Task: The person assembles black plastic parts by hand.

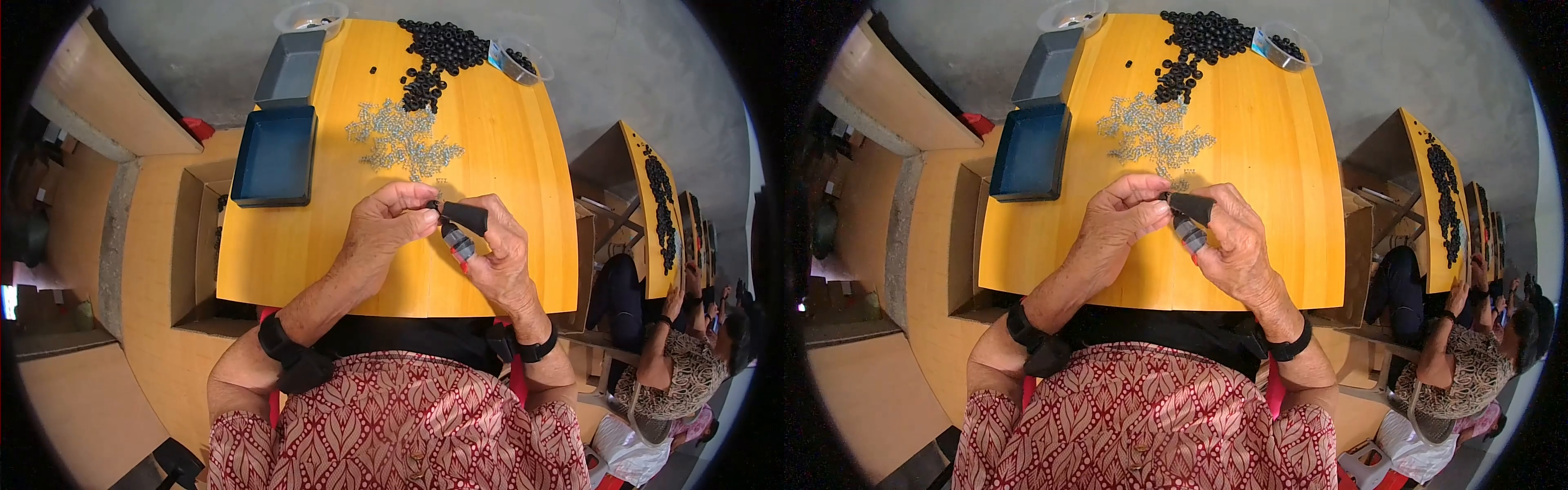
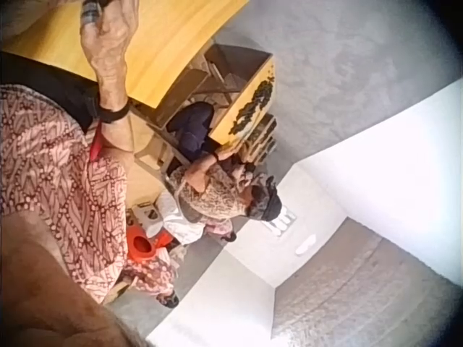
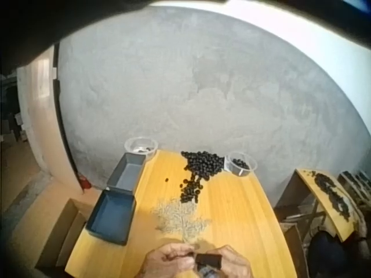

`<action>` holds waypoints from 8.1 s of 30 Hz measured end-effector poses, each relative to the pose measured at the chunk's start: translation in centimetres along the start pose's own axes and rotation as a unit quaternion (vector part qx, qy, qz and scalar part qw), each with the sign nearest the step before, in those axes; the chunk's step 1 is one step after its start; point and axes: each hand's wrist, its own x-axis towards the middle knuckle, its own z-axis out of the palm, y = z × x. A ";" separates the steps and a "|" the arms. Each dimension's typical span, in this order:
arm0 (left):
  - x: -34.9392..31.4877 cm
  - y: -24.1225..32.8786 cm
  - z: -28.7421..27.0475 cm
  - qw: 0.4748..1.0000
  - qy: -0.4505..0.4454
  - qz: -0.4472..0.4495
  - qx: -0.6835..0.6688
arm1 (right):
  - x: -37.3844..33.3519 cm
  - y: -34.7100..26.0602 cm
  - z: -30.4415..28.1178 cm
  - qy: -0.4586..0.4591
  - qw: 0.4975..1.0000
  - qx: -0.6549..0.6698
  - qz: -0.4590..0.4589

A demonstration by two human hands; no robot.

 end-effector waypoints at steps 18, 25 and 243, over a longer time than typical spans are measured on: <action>0.2 -0.2 -0.1 0.998 0.006 0.044 0.044 | 0.1 -0.2 0.8 0.000 0.999 -0.013 0.029; 0.2 -0.4 -0.2 0.999 0.007 0.037 0.039 | -0.1 0.2 0.7 0.007 0.999 -0.046 0.001; -0.1 -1.3 -0.2 0.997 -0.016 -0.018 0.079 | -0.9 -0.8 -0.2 -0.007 0.997 -0.053 0.061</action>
